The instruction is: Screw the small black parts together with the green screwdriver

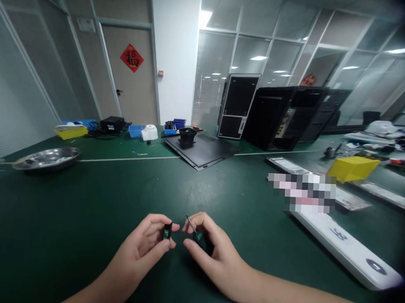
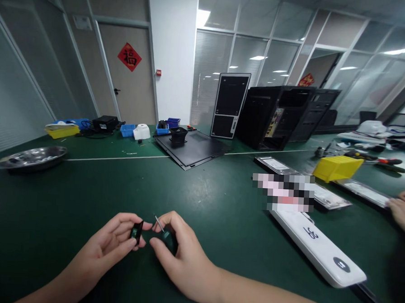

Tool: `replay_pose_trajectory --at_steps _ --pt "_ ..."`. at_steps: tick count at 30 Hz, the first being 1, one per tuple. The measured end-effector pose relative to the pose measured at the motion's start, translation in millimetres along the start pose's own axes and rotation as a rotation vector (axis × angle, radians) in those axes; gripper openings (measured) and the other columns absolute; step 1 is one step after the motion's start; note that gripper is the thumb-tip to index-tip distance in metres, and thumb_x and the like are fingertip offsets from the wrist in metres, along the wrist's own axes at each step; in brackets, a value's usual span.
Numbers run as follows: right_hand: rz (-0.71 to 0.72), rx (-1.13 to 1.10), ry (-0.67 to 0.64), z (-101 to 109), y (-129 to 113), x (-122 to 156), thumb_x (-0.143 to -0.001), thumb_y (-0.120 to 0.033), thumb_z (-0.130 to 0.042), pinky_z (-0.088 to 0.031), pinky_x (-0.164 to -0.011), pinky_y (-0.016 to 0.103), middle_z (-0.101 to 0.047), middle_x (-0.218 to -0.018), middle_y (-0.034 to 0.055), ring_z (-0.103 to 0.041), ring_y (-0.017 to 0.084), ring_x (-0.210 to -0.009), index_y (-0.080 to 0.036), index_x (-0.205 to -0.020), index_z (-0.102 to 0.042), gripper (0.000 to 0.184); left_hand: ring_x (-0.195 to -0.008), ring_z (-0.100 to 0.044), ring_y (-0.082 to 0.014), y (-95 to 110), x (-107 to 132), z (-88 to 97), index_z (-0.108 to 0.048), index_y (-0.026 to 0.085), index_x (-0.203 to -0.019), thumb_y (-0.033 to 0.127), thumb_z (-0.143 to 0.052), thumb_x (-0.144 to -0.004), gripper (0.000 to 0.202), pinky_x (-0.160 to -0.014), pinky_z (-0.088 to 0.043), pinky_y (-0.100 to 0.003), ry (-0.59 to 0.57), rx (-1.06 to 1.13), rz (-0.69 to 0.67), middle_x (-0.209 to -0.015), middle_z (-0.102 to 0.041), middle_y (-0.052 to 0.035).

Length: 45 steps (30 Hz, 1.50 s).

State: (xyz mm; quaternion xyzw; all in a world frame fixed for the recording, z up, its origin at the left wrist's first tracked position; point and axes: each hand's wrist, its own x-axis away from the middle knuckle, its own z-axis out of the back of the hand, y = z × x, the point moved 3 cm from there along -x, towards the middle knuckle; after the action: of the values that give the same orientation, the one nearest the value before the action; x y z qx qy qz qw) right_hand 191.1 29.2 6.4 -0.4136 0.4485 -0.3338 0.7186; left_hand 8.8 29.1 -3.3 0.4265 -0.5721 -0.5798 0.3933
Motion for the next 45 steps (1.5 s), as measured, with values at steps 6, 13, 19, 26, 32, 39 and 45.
replay_pose_trajectory --at_steps 6,13,19,26,32,39,45 --pt "-0.036 0.132 -0.084 0.6 1.4 -0.2 -0.089 -0.014 -0.057 -0.046 -0.076 0.029 -0.059 -0.097 0.0028 -0.054 0.016 -0.082 -0.021 -0.104 -0.057 0.016 -0.104 -0.066 -0.0259 -4.0 -1.2 3.4 -0.061 0.023 -0.117 0.028 -0.064 -0.087 0.030 -0.090 -0.052 -0.035 0.045 -0.074 0.041 -0.106 -0.070 -0.0072" --pt "-0.010 0.131 -0.130 0.4 -1.8 -2.5 -0.088 -0.012 -0.060 -0.048 -0.080 0.030 -0.062 -0.105 0.0038 -0.057 0.017 -0.090 -0.025 -0.115 -0.061 0.029 -0.106 -0.067 -0.0277 4.3 -4.9 14.1 -0.070 0.023 -0.106 0.026 -0.067 -0.083 0.024 -0.096 -0.051 -0.037 0.190 -0.162 0.006 -0.107 -0.074 -0.0065" --pt "0.008 0.105 -0.138 0.2 -1.2 -1.7 -0.089 -0.014 -0.062 -0.049 -0.085 0.034 -0.061 -0.107 0.0052 -0.058 0.019 -0.095 -0.027 -0.118 -0.063 0.031 -0.094 -0.071 -0.0268 7.2 -2.4 12.9 -0.072 0.021 -0.102 0.029 -0.066 -0.084 0.020 -0.086 -0.055 -0.035 0.185 -0.187 0.005 -0.095 -0.076 -0.0060" --pt "-0.025 0.076 -0.135 0.9 -4.1 -3.3 -0.089 -0.012 -0.061 -0.048 -0.086 0.033 -0.059 -0.106 0.0040 -0.058 0.017 -0.096 -0.028 -0.119 -0.065 0.034 -0.093 -0.070 -0.0264 8.2 -2.3 12.5 -0.073 0.022 -0.101 0.028 -0.067 -0.083 0.020 -0.086 -0.054 -0.035 0.183 -0.208 -0.009 -0.095 -0.076 -0.0063" --pt "-0.017 0.085 -0.142 1.2 -3.7 -1.8 -0.089 -0.011 -0.060 -0.048 -0.087 0.033 -0.059 -0.107 0.0043 -0.058 0.018 -0.097 -0.029 -0.120 -0.064 0.036 -0.089 -0.071 -0.0255 6.8 -2.2 12.9 -0.073 0.022 -0.101 0.027 -0.067 -0.083 0.020 -0.080 -0.056 -0.033 0.178 -0.214 -0.008 -0.092 -0.076 -0.0058" --pt "-0.023 0.079 -0.141 1.0 -2.7 -2.2 -0.089 -0.012 -0.060 -0.047 -0.087 0.032 -0.058 -0.107 0.0036 -0.058 0.017 -0.098 -0.029 -0.120 -0.064 0.035 -0.094 -0.070 -0.0249 4.6 -3.0 13.3 -0.071 0.021 -0.103 0.027 -0.067 -0.082 0.022 -0.084 -0.054 -0.032 0.157 -0.221 0.018 -0.098 -0.076 -0.0058" --pt "-0.024 0.091 -0.121 1.3 -1.6 -1.1 -0.088 -0.009 -0.060 -0.046 -0.087 0.033 -0.058 -0.106 0.0034 -0.057 0.017 -0.096 -0.029 -0.120 -0.064 0.038 -0.092 -0.070 -0.0248 3.0 -4.3 13.2 -0.070 0.020 -0.103 0.028 -0.067 -0.081 0.023 -0.082 -0.054 -0.032 0.152 -0.193 0.037 -0.094 -0.076 -0.0057"
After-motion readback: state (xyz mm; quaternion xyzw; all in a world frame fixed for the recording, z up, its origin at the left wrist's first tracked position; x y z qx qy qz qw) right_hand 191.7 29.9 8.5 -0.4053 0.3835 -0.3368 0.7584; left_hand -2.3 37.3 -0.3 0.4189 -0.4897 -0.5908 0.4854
